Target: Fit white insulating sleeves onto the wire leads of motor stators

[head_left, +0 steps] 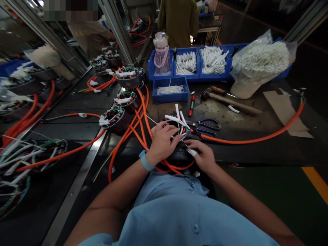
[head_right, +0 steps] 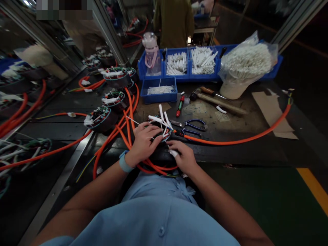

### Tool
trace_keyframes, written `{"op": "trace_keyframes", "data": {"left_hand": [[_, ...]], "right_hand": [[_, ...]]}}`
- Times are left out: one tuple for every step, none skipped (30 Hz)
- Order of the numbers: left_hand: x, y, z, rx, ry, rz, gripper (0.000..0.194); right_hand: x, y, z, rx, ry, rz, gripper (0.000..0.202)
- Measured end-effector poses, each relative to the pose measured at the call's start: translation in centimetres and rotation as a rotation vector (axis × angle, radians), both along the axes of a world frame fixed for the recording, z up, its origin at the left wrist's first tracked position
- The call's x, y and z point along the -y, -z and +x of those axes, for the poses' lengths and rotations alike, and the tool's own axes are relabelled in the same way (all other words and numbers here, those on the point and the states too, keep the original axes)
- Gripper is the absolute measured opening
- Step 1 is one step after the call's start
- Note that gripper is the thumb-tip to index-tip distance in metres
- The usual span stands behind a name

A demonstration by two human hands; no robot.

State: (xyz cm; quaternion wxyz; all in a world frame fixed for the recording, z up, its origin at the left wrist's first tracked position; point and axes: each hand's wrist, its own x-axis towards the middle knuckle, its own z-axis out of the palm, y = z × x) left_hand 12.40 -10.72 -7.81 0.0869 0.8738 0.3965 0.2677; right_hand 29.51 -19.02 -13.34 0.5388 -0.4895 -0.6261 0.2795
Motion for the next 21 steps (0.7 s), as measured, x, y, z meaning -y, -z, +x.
{"op": "trace_keyframes", "data": {"left_hand": [[-0.1,0.1,0.3,0.061,0.037,0.001,0.019],[-0.2,0.1,0.4,0.11,0.101,0.0,0.018],[-0.4,0.0,0.5,0.135,0.18,0.003,0.018],[-0.6,-0.2,0.4,0.129,0.256,0.017,0.021],[-0.9,-0.4,0.2,0.092,0.315,0.044,0.023],[-1.2,-0.7,0.0,0.032,0.343,0.087,0.024],[-1.5,-1.0,-0.2,-0.036,0.343,0.143,0.025],[-1.8,-1.2,-0.5,-0.1,0.327,0.203,0.024],[-2.1,-1.5,-0.7,-0.15,0.31,0.254,0.024],[-2.4,-1.7,-0.8,-0.185,0.304,0.291,0.025],[-2.6,-1.8,-0.9,-0.207,0.307,0.315,0.026],[-2.7,-1.9,-1.0,-0.22,0.317,0.331,0.028],[-2.8,-2.0,-0.9,-0.23,0.335,0.34,0.029],[-2.8,-2.0,-0.8,-0.241,0.36,0.345,0.03],[-2.8,-2.0,-0.7,-0.248,0.389,0.348,0.031],[-2.7,-2.0,-0.6,-0.253,0.425,0.351,0.031],[-2.5,-2.1,-0.4,-0.256,0.466,0.349,0.031],[-2.4,-2.1,-0.3,-0.253,0.509,0.339,0.03],[-2.3,-2.0,-0.1,-0.242,0.543,0.317,0.029],[-2.1,-2.0,-0.1,-0.224,0.567,0.282,0.028],[-2.0,-2.0,0.0,-0.2,0.583,0.236,0.026]], "right_hand": [[-0.9,-0.2,-0.4,-0.058,0.023,-0.042,0.008],[-1.6,-0.3,-0.7,-0.122,0.047,-0.084,0.004],[-2.2,-0.5,-1.0,-0.189,0.07,-0.123,0.006],[-2.5,-0.6,-1.1,-0.254,0.083,-0.163,0.011],[-2.7,-0.7,-1.2,-0.317,0.082,-0.202,0.016],[-2.8,-0.8,-1.3,-0.379,0.067,-0.237,0.02],[-2.8,-0.9,-1.4,-0.44,0.048,-0.264,0.024],[-2.7,-0.9,-1.4,-0.495,0.03,-0.284,0.026],[-2.6,-1.0,-1.4,-0.536,0.018,-0.297,0.028],[-2.5,-1.0,-1.5,-0.56,0.012,-0.306,0.029],[-2.5,-1.0,-1.5,-0.571,0.013,-0.309,0.029],[-2.5,-1.0,-1.5,-0.57,0.016,-0.31,0.03],[-2.5,-1.1,-1.5,-0.558,0.017,-0.31,0.03],[-2.6,-1.1,-1.5,-0.538,0.022,-0.306,0.03],[-2.7,-1.1,-1.5,-0.515,0.032,-0.298,0.03],[-2.8,-1.1,-1.6,-0.491,0.045,-0.287,0.03],[-2.9,-1.1,-1.6,-0.47,0.06,-0.276,0.03],[-3.0,-1.0,-1.6,-0.455,0.075,-0.266,0.03],[-3.0,-1.0,-1.6,-0.447,0.087,-0.258,0.03],[-3.0,-1.0,-1.6,-0.445,0.094,-0.254,0.03],[-2.8,-1.0,-1.6,-0.443,0.094,-0.252,0.029]]}}
